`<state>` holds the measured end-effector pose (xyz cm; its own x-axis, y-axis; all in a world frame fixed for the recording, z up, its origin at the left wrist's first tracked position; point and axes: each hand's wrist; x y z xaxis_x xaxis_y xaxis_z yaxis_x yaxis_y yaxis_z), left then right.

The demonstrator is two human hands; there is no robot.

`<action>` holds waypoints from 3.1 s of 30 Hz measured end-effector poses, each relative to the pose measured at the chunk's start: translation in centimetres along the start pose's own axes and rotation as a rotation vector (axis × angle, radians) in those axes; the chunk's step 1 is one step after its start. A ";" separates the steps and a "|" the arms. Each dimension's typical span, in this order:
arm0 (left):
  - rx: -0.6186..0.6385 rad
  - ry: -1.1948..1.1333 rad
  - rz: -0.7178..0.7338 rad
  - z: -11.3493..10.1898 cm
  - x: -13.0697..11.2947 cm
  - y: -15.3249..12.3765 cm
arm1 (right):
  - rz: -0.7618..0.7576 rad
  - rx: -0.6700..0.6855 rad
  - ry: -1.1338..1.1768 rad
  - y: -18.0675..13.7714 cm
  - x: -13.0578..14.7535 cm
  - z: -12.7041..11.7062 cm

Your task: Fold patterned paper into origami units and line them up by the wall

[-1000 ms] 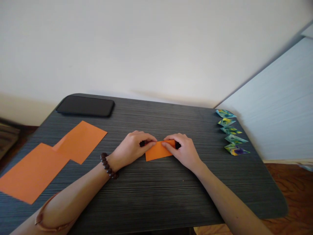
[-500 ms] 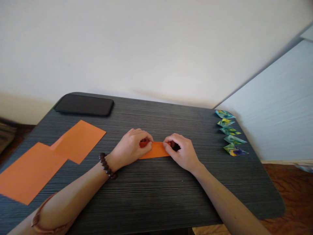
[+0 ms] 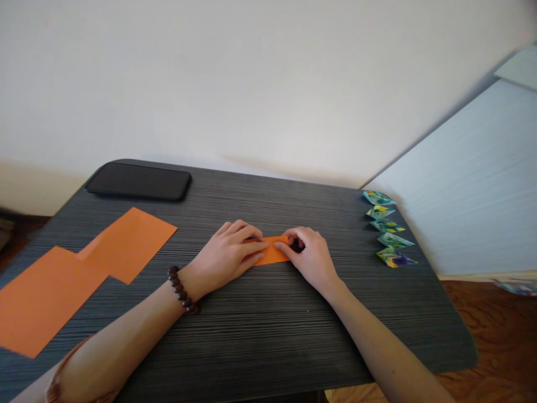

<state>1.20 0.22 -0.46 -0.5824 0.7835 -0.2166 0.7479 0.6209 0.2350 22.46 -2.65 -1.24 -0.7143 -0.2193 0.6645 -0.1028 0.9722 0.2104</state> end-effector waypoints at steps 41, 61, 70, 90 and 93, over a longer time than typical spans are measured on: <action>0.018 0.004 -0.004 -0.6 1.6 -0.3 | -0.496 0.248 -0.327 -0.9 0.1 -0.7; 0.066 0.114 0.017 -0.8 1.3 -0.3 | -0.501 0.261 -0.348 -0.8 0.3 -0.7; 0.062 0.155 0.026 -0.7 1.2 -0.3 | -0.520 0.256 -0.348 -0.7 0.5 -0.7; 0.073 0.181 -0.058 -1.5 0.9 -0.2 | -0.432 0.172 -0.286 -0.3 1.0 -0.9; 0.076 0.178 -0.056 -1.5 1.1 -0.2 | -0.469 0.192 -0.314 0.3 1.1 -0.8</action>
<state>-0.04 0.96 0.67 -0.6662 0.7438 -0.0547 0.7304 0.6655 0.1534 22.20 -2.63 0.12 -0.7301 -0.6224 0.2821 -0.5591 0.7814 0.2772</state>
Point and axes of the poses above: each hand's wrist, its own y-axis towards the middle knuckle, its own z-axis out of the palm, x = y × z, and after that the axes turned 7 degrees about y, right-handed
